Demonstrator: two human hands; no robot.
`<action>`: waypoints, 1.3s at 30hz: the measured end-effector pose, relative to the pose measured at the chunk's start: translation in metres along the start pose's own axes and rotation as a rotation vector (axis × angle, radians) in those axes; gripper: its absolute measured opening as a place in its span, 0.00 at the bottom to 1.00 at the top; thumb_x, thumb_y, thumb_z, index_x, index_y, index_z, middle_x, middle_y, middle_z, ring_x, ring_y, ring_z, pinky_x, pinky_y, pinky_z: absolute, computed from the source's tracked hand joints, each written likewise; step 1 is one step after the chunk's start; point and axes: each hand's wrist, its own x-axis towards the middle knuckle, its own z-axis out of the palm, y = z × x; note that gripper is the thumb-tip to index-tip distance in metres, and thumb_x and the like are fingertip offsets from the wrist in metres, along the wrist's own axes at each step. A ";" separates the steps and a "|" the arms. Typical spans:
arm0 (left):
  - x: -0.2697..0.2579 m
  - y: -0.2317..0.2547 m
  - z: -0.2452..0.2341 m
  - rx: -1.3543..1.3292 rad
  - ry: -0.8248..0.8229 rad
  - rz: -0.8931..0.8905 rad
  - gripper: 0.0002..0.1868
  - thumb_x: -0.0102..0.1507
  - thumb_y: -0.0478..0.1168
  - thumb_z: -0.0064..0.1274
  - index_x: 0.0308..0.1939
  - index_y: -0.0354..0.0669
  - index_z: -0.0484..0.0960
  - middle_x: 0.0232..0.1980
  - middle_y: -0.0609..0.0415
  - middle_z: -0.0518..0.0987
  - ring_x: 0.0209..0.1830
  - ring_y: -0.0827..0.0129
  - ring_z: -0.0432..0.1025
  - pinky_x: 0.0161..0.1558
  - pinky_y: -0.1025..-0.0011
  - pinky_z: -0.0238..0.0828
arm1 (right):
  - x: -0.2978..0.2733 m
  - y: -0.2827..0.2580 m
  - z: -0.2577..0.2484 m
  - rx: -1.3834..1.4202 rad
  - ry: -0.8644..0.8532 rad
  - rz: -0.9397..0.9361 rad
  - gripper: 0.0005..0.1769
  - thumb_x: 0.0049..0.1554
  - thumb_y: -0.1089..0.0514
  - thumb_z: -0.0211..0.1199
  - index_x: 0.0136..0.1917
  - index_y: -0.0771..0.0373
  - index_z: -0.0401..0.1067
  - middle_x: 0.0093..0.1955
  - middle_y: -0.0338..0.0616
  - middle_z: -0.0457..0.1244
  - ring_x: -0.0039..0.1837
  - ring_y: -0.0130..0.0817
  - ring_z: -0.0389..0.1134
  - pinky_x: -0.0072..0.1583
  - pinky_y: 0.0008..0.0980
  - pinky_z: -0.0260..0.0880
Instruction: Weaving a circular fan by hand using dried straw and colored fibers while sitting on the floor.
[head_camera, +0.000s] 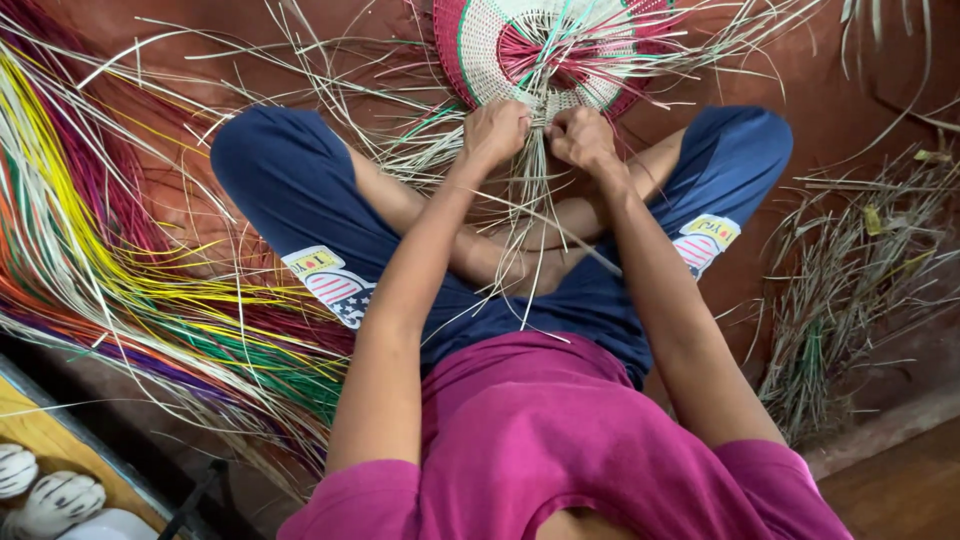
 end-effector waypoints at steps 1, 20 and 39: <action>0.000 -0.002 0.003 0.002 0.000 -0.003 0.14 0.59 0.37 0.40 0.18 0.48 0.66 0.19 0.59 0.66 0.18 0.66 0.62 0.21 0.68 0.59 | 0.000 0.000 0.000 -0.006 0.012 0.004 0.09 0.48 0.52 0.55 0.33 0.58 0.70 0.29 0.47 0.62 0.33 0.47 0.63 0.34 0.43 0.60; 0.027 0.005 0.011 -0.437 -0.056 0.378 0.12 0.52 0.26 0.37 0.28 0.37 0.78 0.38 0.49 0.79 0.34 0.67 0.74 0.41 0.68 0.71 | -0.024 -0.010 -0.018 -0.020 0.316 -0.534 0.03 0.47 0.64 0.51 0.36 0.64 0.65 0.32 0.51 0.61 0.32 0.50 0.60 0.34 0.42 0.57; 0.018 0.011 -0.031 -0.381 -0.061 0.125 0.21 0.59 0.48 0.27 0.17 0.54 0.73 0.24 0.59 0.78 0.25 0.61 0.71 0.34 0.64 0.62 | -0.021 -0.035 -0.042 0.479 0.216 -0.299 0.15 0.50 0.65 0.57 0.52 0.66 0.65 0.47 0.47 0.62 0.48 0.33 0.62 0.52 0.27 0.60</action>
